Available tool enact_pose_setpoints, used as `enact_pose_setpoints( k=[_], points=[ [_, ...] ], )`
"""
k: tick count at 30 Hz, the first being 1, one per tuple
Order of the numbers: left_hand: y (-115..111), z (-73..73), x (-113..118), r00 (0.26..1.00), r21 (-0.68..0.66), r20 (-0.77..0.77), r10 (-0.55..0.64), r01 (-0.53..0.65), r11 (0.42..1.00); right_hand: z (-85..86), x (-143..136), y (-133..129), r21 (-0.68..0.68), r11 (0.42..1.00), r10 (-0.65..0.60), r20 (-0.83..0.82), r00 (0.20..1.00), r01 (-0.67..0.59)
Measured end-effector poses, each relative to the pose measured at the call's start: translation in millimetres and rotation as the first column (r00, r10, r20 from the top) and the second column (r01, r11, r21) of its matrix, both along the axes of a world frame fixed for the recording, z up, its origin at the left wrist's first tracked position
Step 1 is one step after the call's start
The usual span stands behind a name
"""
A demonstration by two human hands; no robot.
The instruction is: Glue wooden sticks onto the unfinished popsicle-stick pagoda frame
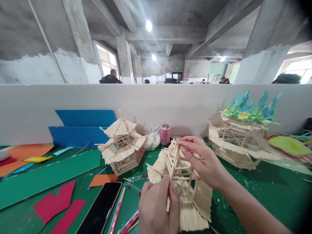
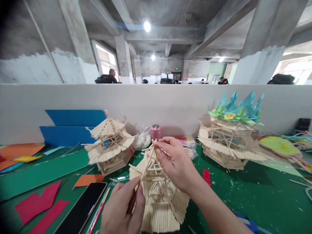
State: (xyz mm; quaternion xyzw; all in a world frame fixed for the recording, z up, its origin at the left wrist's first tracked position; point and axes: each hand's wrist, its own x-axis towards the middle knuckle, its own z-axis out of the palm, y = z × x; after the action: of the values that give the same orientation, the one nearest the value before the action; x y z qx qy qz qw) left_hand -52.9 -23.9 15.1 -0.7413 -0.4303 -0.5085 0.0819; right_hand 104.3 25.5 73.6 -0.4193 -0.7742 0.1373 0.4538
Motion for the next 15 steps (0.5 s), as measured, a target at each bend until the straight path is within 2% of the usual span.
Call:
enact_pose_setpoints(
  k=[9, 15],
  points=[
    [2.6, -3.6, -1.7, 0.997, 0.065, -0.054, 0.061, -0.058, 0.996, -0.5, -2.2, -1.1, -0.022, 1.0, -0.006, 0.029, 1.0, 0.007],
    [5.2, -8.4, 0.2, 0.997, 0.076, -0.016, 0.082, -0.08, 0.994, -2.6, -0.5, -1.1, -0.007, 0.999, -0.041, 0.059, 0.997, 0.042]
  ],
)
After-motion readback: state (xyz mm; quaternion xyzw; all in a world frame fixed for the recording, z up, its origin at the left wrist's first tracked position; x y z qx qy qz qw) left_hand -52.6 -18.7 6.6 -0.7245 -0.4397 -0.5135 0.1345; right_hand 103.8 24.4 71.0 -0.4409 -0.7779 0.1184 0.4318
